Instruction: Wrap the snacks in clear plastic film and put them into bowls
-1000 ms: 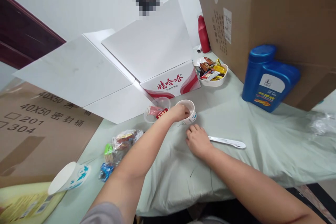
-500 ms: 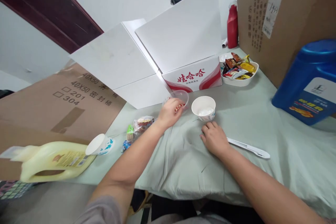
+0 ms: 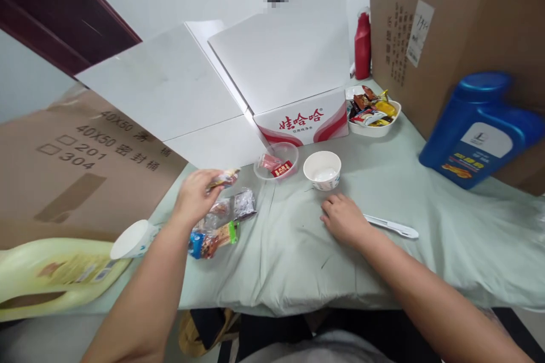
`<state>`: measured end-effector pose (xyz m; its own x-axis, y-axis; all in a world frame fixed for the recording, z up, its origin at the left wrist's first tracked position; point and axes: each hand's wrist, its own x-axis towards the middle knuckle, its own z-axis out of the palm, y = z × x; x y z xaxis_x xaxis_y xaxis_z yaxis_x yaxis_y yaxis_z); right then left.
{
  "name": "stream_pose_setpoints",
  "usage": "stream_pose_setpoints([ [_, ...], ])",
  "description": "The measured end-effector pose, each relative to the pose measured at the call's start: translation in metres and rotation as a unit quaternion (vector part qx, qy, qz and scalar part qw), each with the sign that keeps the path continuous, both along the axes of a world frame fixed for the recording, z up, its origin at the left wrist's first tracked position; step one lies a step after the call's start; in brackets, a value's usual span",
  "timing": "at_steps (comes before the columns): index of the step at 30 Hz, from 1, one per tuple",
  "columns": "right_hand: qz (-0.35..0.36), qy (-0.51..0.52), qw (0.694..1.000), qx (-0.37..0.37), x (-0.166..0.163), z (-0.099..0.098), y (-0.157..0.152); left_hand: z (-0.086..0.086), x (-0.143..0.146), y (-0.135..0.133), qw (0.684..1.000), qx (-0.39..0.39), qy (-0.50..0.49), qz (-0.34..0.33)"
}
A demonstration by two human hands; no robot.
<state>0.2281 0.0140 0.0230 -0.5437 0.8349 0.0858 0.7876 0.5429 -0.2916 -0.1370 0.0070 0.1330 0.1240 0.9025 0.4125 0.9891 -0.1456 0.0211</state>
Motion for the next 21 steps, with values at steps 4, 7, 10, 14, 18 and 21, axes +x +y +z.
stream_pose_setpoints([
  [4,-0.042,0.019,0.997,0.058,0.031,0.007,-0.015,-0.015,0.054,-0.021,0.973,0.079,-0.127,-0.175],
  [7,-0.100,-0.012,0.992,0.071,0.058,0.000,-0.026,-0.058,0.099,-0.027,0.921,-0.033,-0.199,-0.332],
  [10,-0.148,-0.053,0.986,0.049,0.081,-0.013,-0.037,-0.105,0.124,-0.027,0.885,-0.095,-0.225,-0.397],
  [14,-0.152,-0.034,0.987,0.045,0.090,-0.017,-0.048,-0.132,0.117,-0.024,0.898,-0.066,-0.293,-0.322],
  [18,-0.132,0.087,0.986,0.061,0.058,0.005,-0.054,-0.127,0.096,-0.021,0.906,-0.018,-0.347,-0.243],
  [21,-0.050,0.104,0.991,0.060,0.015,0.028,-0.055,-0.122,0.092,-0.021,0.903,-0.052,-0.342,-0.256],
])
